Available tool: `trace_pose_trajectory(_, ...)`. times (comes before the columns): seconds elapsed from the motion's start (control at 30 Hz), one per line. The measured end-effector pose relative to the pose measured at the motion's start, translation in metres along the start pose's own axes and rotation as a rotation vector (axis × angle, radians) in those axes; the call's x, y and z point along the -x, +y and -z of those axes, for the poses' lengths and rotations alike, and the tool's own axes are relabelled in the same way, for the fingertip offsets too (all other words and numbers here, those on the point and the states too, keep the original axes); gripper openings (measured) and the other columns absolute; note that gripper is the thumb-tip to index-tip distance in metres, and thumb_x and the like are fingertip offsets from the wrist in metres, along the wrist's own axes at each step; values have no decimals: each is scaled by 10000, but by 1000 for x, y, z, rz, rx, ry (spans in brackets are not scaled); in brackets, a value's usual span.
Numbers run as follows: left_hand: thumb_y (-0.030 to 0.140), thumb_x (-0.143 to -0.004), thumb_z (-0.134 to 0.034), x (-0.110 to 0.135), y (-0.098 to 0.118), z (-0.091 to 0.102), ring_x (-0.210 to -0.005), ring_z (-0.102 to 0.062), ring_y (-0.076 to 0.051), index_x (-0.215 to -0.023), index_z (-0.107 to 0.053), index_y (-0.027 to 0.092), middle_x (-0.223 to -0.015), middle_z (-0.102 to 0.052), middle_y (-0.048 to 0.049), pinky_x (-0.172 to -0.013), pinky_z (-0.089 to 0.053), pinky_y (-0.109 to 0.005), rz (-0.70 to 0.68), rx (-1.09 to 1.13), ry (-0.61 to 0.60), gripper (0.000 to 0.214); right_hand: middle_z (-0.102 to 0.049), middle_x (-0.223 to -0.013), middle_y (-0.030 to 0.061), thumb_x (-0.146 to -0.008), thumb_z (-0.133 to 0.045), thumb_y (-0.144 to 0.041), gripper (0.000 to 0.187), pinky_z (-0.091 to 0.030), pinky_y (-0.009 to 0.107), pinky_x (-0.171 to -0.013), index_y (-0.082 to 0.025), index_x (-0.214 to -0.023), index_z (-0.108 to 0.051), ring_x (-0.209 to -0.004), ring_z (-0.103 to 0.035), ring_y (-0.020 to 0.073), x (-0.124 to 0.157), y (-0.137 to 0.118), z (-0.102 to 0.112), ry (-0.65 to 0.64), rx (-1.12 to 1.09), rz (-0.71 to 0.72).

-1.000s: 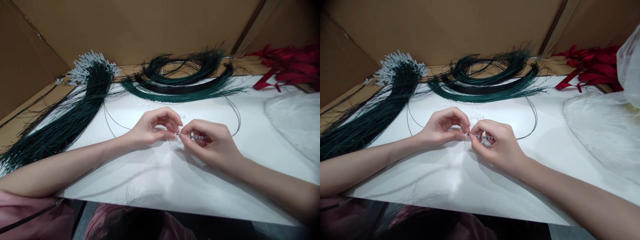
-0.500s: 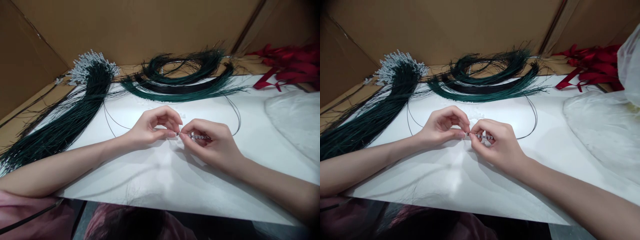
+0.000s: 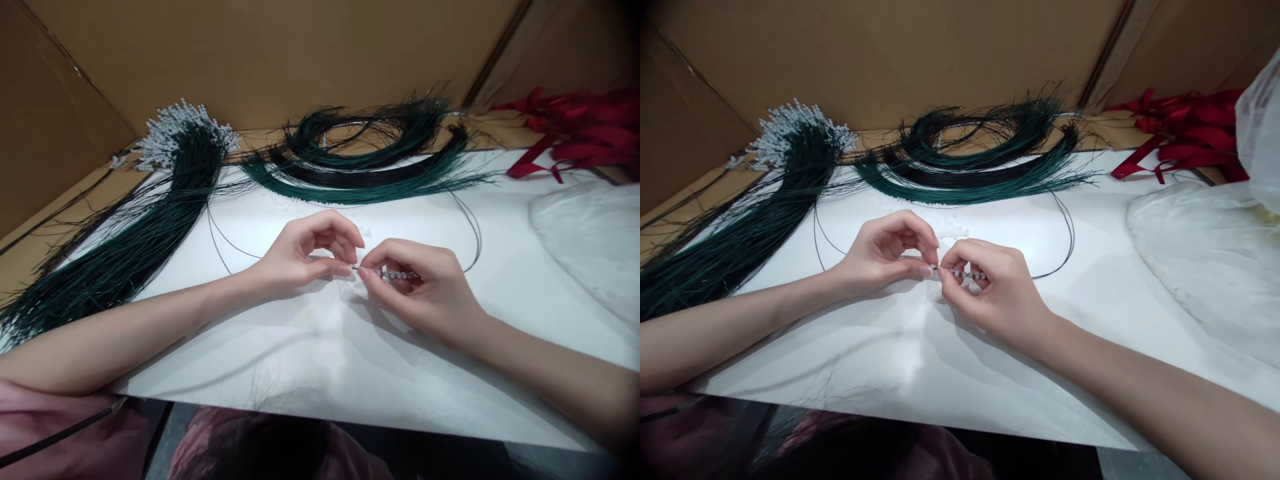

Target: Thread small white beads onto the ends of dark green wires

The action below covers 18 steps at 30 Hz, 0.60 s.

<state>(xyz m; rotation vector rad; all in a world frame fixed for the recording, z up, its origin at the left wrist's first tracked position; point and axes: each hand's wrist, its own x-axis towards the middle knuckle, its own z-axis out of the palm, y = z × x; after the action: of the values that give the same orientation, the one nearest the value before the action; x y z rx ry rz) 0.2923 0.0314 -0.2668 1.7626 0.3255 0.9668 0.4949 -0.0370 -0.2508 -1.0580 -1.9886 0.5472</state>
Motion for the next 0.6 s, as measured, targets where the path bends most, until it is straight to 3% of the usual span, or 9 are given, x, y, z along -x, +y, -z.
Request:
trace_pose_trajectory(0.33,163,-746,-850,1,2,0,-783,-722,-115,-973,-676,155,-866,-716,-28,-734,-593,-195,73,18,9,287,-619,-656,-11,-870,-619,-133,140,-320,258,-434,-215,-758,-610,-484,-414,90,1,0,0,7,9,4)
trace_pose_trajectory(0.6,143,-743,-849,1,1,1,-765,-726,-110,-976,-679,152,-828,-727,-20,-737,-591,-190,50,-7,3,288,-610,-661,-11,-869,-621,-118,140,-326,261,-448,-210,-763,-615,-493,-416,88,0,0,0,9,-4,8)
